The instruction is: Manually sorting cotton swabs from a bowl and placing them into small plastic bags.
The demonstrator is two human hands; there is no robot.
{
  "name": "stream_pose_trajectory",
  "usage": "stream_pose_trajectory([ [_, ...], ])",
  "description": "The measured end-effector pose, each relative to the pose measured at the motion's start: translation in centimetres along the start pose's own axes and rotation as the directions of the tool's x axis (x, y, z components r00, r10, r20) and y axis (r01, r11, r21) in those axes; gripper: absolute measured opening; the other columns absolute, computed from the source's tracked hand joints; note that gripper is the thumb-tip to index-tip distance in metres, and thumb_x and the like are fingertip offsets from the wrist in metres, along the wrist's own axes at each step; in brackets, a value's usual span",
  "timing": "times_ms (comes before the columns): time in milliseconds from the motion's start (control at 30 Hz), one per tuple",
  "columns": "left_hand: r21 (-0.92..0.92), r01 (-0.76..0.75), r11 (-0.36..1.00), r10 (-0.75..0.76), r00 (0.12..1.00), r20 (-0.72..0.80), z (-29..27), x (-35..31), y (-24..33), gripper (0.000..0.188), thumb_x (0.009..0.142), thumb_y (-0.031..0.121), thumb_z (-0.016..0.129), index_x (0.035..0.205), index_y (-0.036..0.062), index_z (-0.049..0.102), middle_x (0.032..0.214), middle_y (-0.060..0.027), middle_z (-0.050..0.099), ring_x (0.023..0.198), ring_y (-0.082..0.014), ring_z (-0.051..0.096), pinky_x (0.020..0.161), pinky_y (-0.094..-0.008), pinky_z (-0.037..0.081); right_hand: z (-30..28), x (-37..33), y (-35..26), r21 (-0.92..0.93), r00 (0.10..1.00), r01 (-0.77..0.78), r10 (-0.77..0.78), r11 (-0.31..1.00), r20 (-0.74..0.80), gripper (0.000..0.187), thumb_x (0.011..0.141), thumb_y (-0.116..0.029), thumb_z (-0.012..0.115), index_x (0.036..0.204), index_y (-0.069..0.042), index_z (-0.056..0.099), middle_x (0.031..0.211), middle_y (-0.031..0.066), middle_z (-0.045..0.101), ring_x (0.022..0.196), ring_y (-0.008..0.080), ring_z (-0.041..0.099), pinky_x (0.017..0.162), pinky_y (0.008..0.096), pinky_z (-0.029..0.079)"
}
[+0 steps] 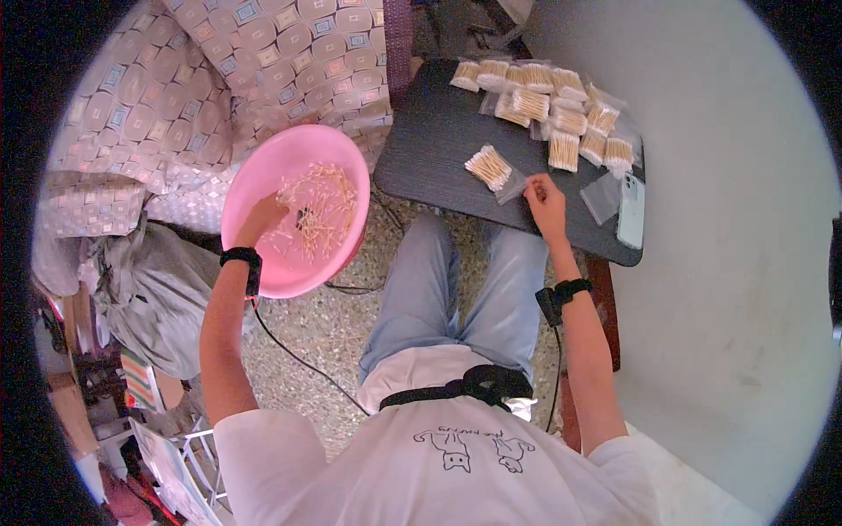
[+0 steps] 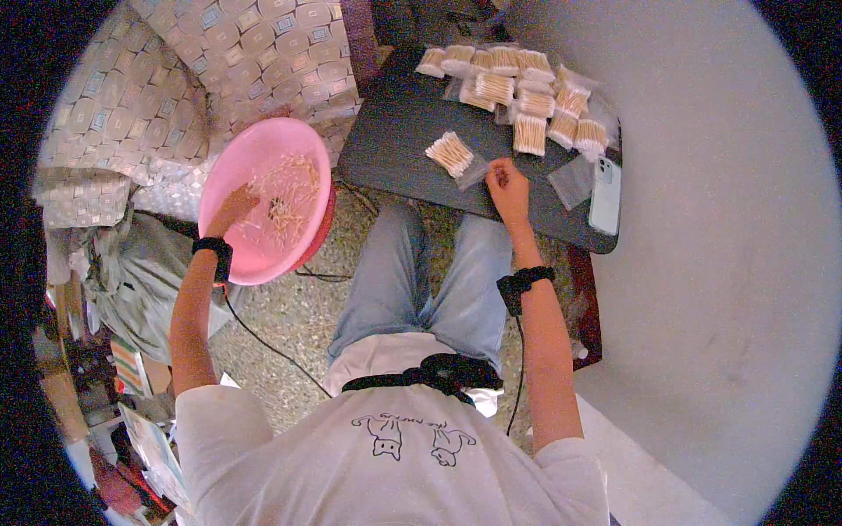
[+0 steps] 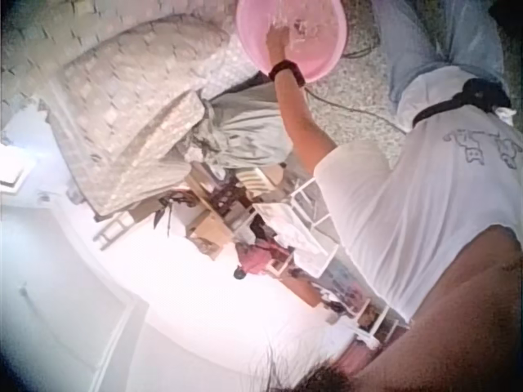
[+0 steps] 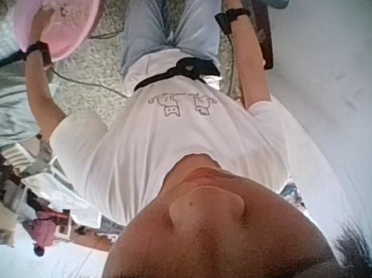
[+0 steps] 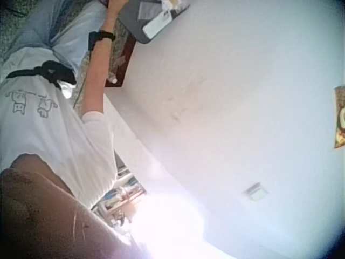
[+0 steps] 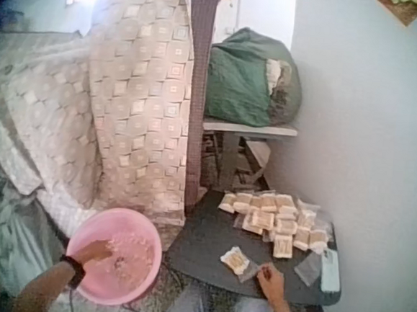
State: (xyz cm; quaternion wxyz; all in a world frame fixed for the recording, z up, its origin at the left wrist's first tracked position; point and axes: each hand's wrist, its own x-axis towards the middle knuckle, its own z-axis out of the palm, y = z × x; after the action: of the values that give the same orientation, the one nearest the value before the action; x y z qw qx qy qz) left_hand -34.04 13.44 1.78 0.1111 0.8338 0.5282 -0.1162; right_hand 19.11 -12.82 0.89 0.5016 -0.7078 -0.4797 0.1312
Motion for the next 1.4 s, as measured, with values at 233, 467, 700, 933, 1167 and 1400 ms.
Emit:
stream_pose_trajectory([
  [233,0.094,-0.039,0.995,0.037,0.999,0.026,0.5,-0.2,-3.6,0.049,0.085,0.034,0.052,0.121,-0.0004,0.049,0.121,-0.0248,0.052,0.113,-0.0407,0.048,0.095,-0.046,0.039,0.3,-0.5,-1.7,-0.029,0.999,-0.011,0.012,1.0,0.032,0.012,0.083,-0.011,0.06,0.092,-0.003,0.058,0.073,0.0112,0.064,0.062,0.0189,0.06,0.059,0.0304,0.047],
  [467,-0.195,0.017,0.981,-0.03,0.998,-0.063,-4.9,-2.0,5.0,0.048,0.086,0.035,0.053,0.118,-0.0002,0.05,0.112,-0.0255,0.057,0.108,-0.0403,0.052,0.09,-0.0443,0.042,-0.8,-0.4,0.3,-0.019,0.999,0.014,-0.015,1.0,-0.033,0.014,0.084,-0.014,0.059,0.092,-0.003,0.058,0.073,0.0121,0.063,0.061,0.0201,0.06,0.058,0.0318,0.048],
  [700,-0.169,-0.242,0.955,0.207,0.958,-0.199,-10.1,0.4,8.9,0.043,0.087,0.036,0.053,0.114,0.003,0.055,0.102,-0.0232,0.061,0.097,-0.0384,0.057,0.085,-0.0406,0.044,-0.2,-0.3,0.3,0.018,1.0,-0.002,0.001,1.0,0.008,0.012,0.083,-0.012,0.06,0.09,-0.003,0.057,0.069,0.0114,0.061,0.059,0.0194,0.058,0.057,0.0311,0.046],
  [933,-0.009,-0.75,0.662,0.664,0.591,-0.459,-14.8,6.4,25.9,0.04,0.087,0.036,0.054,0.113,0.0054,0.056,0.1,-0.0184,0.063,0.091,-0.0328,0.06,0.08,-0.0382,0.047,-0.3,-0.3,-0.9,0.061,1.0,-0.002,0.0,0.998,0.023,0.011,0.082,-0.011,0.06,0.088,-0.002,0.056,0.067,0.0093,0.059,0.057,0.0184,0.056,0.056,0.0305,0.046],
  [1167,-0.001,-0.538,0.843,0.5,0.784,-0.367,-10.1,11.6,39.6,0.033,0.087,0.03,0.052,0.112,0.0097,0.055,0.096,-0.0213,0.062,0.088,-0.0362,0.061,0.077,-0.046,0.05,-0.7,-0.4,-0.8,0.081,1.0,-0.02,0.019,0.997,0.009,0.012,0.082,-0.01,0.06,0.088,-0.001,0.056,0.072,0.0112,0.061,0.063,0.0202,0.06,0.059,0.0312,0.047],
  [1400,0.079,-0.52,0.851,0.519,0.806,-0.286,-6.8,14.7,40.4,0.047,0.077,0.028,0.064,0.12,0.0187,0.049,0.117,-0.0094,0.05,0.108,-0.0337,0.051,0.084,-0.0514,0.045,-0.1,-0.3,-1.4,0.125,0.999,0.003,0.002,0.992,-0.041,0.009,0.083,-0.01,0.061,0.086,-0.002,0.056,0.065,0.0042,0.054,0.054,0.0104,0.043,0.053,0.0248,0.039],
])
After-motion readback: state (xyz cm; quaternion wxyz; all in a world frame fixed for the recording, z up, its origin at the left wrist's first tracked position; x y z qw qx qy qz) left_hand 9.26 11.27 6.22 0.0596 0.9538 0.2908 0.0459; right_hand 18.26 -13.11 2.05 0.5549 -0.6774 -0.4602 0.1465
